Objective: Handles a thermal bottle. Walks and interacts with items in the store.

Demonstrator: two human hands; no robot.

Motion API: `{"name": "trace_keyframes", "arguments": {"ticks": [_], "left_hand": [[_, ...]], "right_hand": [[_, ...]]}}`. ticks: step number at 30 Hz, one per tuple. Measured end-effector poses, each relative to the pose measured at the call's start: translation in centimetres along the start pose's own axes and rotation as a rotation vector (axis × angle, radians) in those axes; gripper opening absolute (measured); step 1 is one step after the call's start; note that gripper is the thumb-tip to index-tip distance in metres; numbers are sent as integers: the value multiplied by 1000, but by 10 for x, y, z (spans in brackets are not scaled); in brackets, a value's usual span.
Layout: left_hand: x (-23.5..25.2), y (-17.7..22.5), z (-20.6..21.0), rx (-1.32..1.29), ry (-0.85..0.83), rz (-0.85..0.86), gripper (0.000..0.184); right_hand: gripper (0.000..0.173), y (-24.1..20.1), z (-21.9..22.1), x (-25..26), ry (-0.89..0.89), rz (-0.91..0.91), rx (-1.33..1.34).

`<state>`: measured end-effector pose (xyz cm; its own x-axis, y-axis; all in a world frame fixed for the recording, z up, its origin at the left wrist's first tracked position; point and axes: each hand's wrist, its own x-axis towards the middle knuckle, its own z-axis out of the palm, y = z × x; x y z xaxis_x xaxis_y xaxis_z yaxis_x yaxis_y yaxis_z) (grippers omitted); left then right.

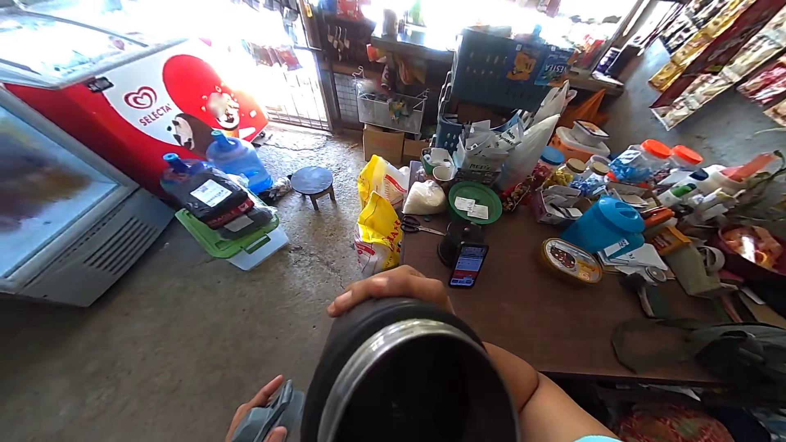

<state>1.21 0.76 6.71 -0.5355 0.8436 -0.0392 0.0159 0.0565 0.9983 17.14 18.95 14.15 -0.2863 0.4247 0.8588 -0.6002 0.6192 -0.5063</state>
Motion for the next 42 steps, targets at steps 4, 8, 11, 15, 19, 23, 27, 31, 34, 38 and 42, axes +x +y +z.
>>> {"name": "trace_keyframes", "arguments": {"ticks": [4, 8, 11, 15, 19, 23, 27, 31, 34, 38, 42], "left_hand": [[0, -44, -15, -98, -61, 213, 90], [-2, -5, 1, -19, 24, -29, 98], [-3, -53, -16, -9, 39, 59, 85], [-2, -91, -28, 42, 50, 123, 76], [-5, -106, -29, 4, 58, 130, 69], [-7, -104, -31, -3, 63, 139, 68], [-8, -99, -31, 17, 63, 151, 70], [-10, -88, -29, 4, 81, 122, 75], [-13, -80, -29, -20, 92, 74, 82], [-12, -86, -33, -37, 87, 104, 78], [-12, -82, -33, -12, 71, 121, 79]], "right_hand": [[72, -3, -1, 3, -41, 0, 11], [71, -1, 4, 4, -31, -14, 25], [56, -1, 3, 4, -65, -62, 3], [55, -1, -5, 8, -72, -139, -87], [58, -10, -10, 21, -76, -282, -216], [57, -19, -15, 31, -111, -374, -302], [76, -29, -18, 39, -144, -420, -346], [80, -33, -20, 47, -157, -452, -363], [77, -34, -20, 52, -157, -479, -390], [82, -37, -21, 55, -170, -499, -389], [82, -41, -21, 60, -180, -533, -410]]}}
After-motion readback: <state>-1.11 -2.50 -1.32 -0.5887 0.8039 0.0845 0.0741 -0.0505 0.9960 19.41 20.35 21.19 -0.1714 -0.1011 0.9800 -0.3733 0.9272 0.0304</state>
